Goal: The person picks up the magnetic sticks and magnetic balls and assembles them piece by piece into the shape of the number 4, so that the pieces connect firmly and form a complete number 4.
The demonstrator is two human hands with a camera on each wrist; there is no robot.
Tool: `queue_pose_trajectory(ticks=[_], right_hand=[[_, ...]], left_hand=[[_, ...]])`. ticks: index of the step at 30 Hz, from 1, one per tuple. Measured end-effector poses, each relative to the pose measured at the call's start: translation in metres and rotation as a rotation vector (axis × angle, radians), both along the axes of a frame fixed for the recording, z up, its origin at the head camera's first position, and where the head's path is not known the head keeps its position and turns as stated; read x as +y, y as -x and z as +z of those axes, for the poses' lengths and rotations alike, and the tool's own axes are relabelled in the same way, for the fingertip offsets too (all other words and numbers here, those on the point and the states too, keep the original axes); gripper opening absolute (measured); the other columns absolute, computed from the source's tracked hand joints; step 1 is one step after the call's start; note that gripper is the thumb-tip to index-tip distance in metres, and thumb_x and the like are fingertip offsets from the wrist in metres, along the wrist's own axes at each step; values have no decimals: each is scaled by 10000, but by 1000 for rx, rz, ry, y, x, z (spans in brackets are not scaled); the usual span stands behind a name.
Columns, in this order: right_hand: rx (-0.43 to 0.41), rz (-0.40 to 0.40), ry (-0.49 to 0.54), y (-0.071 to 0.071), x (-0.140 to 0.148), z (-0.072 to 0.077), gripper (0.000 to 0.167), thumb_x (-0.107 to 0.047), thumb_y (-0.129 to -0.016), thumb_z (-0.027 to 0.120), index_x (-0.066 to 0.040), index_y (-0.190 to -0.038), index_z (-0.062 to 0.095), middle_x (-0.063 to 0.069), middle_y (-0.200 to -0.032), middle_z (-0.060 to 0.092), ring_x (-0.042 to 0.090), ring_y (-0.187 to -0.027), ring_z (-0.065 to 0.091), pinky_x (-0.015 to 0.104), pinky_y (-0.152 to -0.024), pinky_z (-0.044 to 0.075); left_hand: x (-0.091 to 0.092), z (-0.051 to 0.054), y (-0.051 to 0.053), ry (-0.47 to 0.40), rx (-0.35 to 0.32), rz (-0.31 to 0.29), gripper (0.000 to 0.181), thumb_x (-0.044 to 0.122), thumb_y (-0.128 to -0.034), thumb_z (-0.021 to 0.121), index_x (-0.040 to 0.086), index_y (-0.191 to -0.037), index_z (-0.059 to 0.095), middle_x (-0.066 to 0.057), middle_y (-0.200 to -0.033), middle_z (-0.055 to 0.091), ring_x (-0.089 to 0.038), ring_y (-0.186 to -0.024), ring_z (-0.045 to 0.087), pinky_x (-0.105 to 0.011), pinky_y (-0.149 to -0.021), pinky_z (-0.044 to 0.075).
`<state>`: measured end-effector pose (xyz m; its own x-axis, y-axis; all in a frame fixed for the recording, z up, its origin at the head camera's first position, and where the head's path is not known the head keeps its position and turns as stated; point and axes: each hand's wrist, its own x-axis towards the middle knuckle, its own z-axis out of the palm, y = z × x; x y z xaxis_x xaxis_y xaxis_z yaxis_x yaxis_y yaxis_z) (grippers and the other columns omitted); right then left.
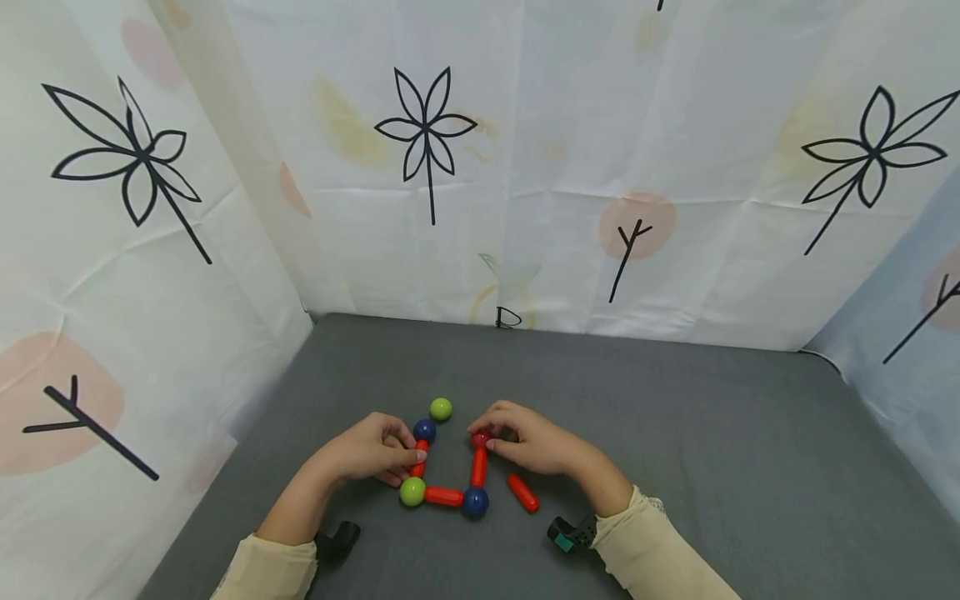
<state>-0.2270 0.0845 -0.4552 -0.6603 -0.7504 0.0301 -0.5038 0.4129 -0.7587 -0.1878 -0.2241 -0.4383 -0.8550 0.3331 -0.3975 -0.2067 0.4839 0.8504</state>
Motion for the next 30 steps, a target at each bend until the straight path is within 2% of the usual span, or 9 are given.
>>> queue_pose_trajectory(ticks=[13,30], right_hand=[[27,-19,8,0,-2,1,310,-134,-1079,629,-152,-1380,698,-3,-1281,647,121,-1075,596,262,-867,525],[29,-11,-17,6,-7,5,295,-140,-1053,673,-132,-1347,707,-1,-1264,673,94,-984,600,255,-859,550]], left_hand=[[-4,1,-2,2,4,16,282,202,-959,803,-23,-1056,663,-96,-846,765,-181,-699,726,-382,-699,662],[-8,3,-1,20,48,-5,246,184,-962,795,-22,-1034,681,-91,-821,747,-181,-692,720,-375,-692,658]])
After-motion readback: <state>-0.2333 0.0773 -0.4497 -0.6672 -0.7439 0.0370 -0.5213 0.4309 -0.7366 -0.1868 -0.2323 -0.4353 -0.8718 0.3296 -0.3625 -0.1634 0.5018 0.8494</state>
